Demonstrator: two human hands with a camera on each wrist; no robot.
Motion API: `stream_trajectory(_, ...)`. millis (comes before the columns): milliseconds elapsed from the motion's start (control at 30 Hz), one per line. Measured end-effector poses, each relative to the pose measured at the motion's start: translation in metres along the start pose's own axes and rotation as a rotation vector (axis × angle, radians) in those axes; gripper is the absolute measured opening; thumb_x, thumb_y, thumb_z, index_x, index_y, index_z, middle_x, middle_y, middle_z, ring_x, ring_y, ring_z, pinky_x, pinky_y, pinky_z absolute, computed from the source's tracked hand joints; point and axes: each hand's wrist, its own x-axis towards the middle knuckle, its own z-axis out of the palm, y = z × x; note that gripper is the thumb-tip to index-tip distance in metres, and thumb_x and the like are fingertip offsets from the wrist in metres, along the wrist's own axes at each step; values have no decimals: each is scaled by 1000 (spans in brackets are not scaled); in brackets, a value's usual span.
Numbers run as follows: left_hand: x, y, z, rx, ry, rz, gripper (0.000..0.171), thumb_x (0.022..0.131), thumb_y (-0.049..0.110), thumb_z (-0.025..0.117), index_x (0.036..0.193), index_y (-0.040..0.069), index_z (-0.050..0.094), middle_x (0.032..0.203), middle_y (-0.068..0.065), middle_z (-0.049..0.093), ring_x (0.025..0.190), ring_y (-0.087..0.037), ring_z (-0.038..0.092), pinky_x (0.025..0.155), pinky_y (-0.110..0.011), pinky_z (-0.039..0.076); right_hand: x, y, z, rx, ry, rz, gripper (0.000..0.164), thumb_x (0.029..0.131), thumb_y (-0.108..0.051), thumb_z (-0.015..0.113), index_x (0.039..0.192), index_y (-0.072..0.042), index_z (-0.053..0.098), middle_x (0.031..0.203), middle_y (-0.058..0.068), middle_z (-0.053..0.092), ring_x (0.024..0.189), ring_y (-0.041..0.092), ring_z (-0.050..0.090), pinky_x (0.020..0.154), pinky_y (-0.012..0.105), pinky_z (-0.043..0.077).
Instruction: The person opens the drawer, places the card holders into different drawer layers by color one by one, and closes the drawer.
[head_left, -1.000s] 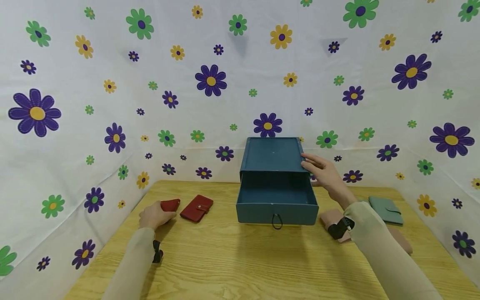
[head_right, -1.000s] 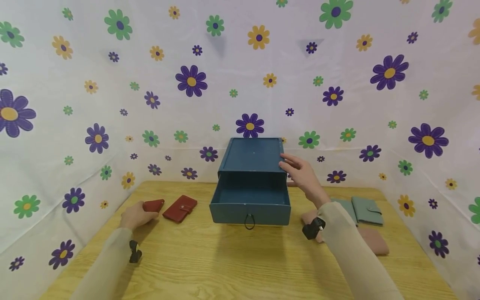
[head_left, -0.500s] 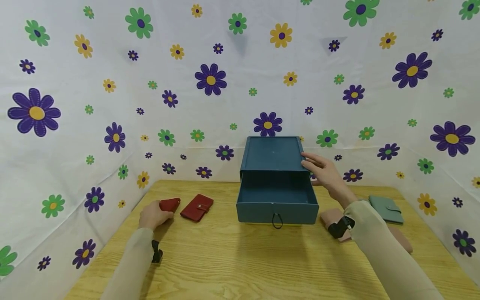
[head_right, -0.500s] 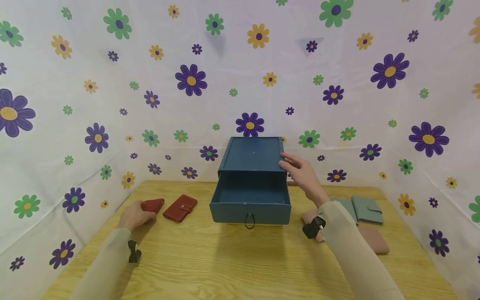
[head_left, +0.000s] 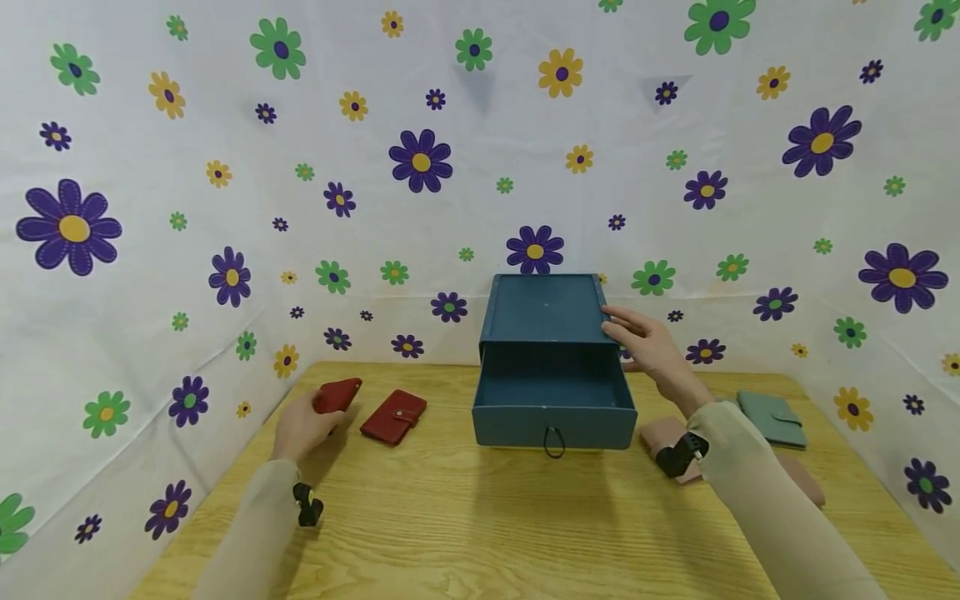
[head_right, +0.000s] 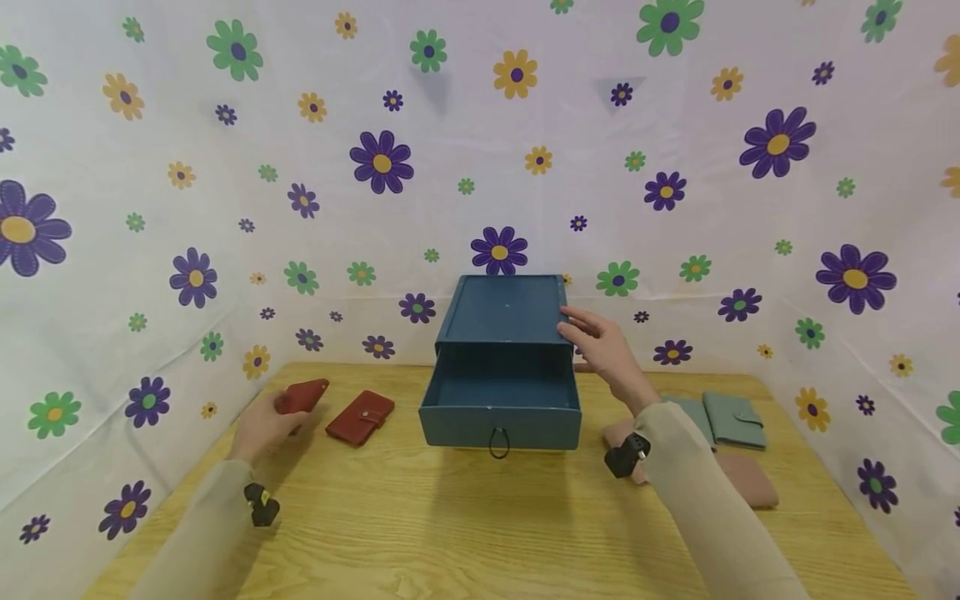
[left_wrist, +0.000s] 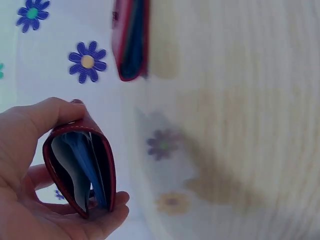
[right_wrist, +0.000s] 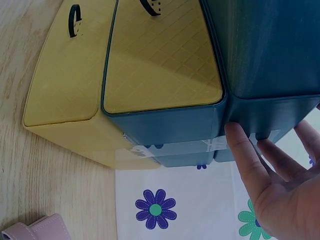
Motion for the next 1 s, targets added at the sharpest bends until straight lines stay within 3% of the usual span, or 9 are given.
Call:
stream_trajectory(200, -3, 19, -10, -19, 17, 58, 73, 94, 37, 63, 147, -5, 37, 136, -32, 51, 114, -43, 56, 94, -54, 50, 0, -1, 0, 0, -1, -3, 59, 102, -40, 51, 154, -19, 33, 159, 20, 27, 140, 50, 33, 98, 65, 45)
stream_trajectory(500, -15, 65, -22, -84, 34, 125, 75, 93, 49, 61, 151, 7, 37, 133, -26, 56, 106, -36, 59, 79, -39, 52, 1, 0, 0, -3, 1, 7, 59, 102, -40, 50, 154, -21, 33, 160, 20, 27, 141, 50, 33, 99, 67, 43)
stream_trajectory(700, -25, 96, -24, -113, 45, 189, 70, 93, 47, 62, 150, 13, 40, 131, -23, 57, 105, -35, 57, 81, -41, 52, 1, 1, 0, -3, 9, 5, 59, 101, -41, 51, 154, -20, 35, 159, 19, 29, 141, 49, 33, 100, 68, 42)
stream_trajectory(1000, -40, 131, -27, -157, 53, 294, 68, 90, 49, 66, 148, 18, 45, 136, -16, 57, 102, -31, 58, 79, -36, 51, 2, 4, 0, -3, 6, -3, 60, 100, -43, 52, 153, -19, 36, 159, 20, 30, 140, 48, 35, 100, 66, 43)
